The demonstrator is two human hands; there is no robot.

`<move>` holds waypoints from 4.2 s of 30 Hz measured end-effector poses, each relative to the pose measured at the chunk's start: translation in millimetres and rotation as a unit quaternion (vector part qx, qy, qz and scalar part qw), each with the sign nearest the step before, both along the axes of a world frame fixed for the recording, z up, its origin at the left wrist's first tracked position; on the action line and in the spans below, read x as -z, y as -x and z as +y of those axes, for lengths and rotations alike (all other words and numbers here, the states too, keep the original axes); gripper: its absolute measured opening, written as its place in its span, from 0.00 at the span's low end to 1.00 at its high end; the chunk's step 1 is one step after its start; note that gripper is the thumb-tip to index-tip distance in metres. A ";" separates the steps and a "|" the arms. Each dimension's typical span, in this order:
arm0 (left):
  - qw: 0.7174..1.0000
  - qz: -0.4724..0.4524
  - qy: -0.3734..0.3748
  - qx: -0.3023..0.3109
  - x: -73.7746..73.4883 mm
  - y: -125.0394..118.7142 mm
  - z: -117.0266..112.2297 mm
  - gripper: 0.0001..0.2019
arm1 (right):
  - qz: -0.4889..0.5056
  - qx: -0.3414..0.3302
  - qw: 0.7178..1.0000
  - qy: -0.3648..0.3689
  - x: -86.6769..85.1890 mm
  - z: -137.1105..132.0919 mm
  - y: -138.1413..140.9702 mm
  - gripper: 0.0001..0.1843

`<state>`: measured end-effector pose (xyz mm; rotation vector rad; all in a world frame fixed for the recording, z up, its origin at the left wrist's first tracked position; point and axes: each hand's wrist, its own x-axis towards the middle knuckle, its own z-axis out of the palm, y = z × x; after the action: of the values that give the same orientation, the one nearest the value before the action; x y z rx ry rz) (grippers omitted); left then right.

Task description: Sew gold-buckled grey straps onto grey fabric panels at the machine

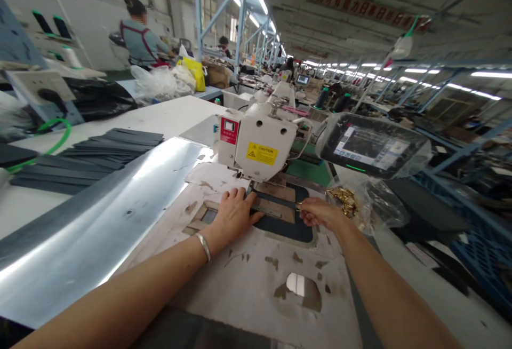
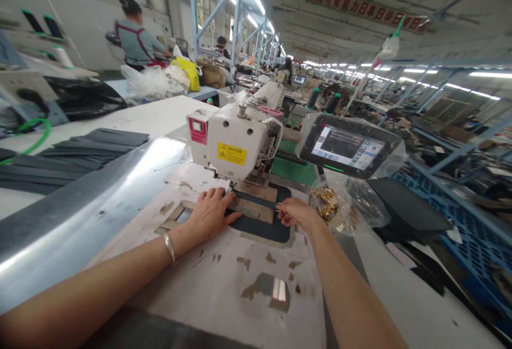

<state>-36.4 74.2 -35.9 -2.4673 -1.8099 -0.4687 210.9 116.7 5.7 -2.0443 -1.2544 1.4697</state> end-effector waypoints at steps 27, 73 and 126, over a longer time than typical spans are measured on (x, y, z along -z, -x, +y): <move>0.999 0.024 0.026 -0.034 -3.0 98.5 17.1 0.26 | -0.014 -0.034 0.999 -0.006 9.4 29.1 101.4 0.11; 0.981 -0.030 0.052 0.186 -29.0 -1.0 -29.4 0.08 | -0.031 0.022 0.998 -0.052 7.9 11.3 -3.4 0.09; 0.934 -0.072 0.105 0.334 -0.1 -10.0 -66.3 0.12 | -0.024 0.469 0.841 -0.268 -29.2 -113.6 -296.3 0.06</move>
<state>-26.4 8.0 -35.8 -3.2532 -1.0378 -0.5064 507.2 3.1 34.9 -1.8328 -0.4145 0.5220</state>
